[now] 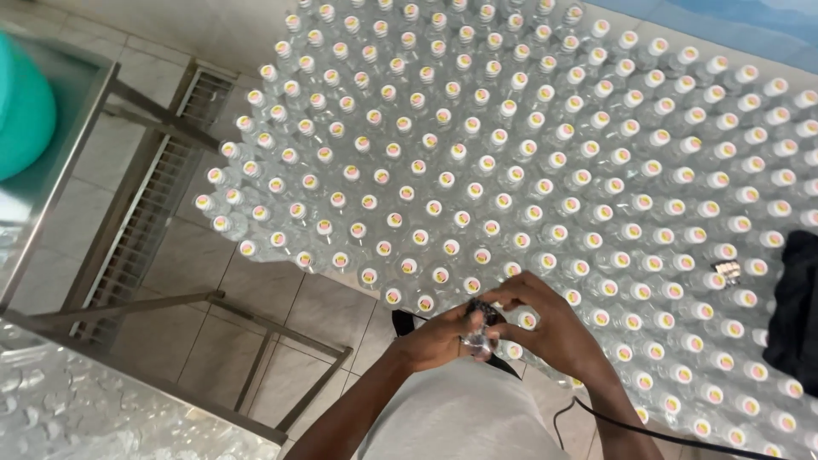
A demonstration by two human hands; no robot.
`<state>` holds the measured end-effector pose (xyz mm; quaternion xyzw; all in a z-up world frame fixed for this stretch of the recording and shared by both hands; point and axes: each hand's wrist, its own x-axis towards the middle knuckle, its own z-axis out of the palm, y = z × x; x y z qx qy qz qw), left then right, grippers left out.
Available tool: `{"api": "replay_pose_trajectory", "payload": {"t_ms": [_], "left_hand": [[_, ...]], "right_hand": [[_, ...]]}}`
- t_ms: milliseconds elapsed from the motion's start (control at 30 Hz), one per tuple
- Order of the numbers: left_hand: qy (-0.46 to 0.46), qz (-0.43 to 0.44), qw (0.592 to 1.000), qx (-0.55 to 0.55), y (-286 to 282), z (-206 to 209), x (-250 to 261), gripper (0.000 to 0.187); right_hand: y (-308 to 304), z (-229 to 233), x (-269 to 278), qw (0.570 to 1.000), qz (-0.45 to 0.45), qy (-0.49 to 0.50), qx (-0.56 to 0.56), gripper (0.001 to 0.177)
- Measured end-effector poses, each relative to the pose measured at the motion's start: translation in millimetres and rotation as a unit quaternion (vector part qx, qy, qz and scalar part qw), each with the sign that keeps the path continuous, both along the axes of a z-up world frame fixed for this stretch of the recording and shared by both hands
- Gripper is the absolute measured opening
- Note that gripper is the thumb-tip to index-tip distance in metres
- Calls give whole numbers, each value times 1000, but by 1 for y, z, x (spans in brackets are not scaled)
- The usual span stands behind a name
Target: Manually applying small circular labels or seals to the caps of water bottles arranged in a large grid.
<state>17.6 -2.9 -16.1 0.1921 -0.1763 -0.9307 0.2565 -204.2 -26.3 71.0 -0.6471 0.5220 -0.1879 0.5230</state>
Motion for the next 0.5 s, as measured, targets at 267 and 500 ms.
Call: {"api": "replay_pose_trajectory", "payload": {"t_ms": [267,500], "left_hand": [[-133,-26,991,-16,4,2,-29,86],[-108,16,993,43,13,-11,-46,69]], "right_hand": [[-5,-22,-20,1000,24,15,-3,40],[-13,-21,-29,995,-51,47,75,28]]}}
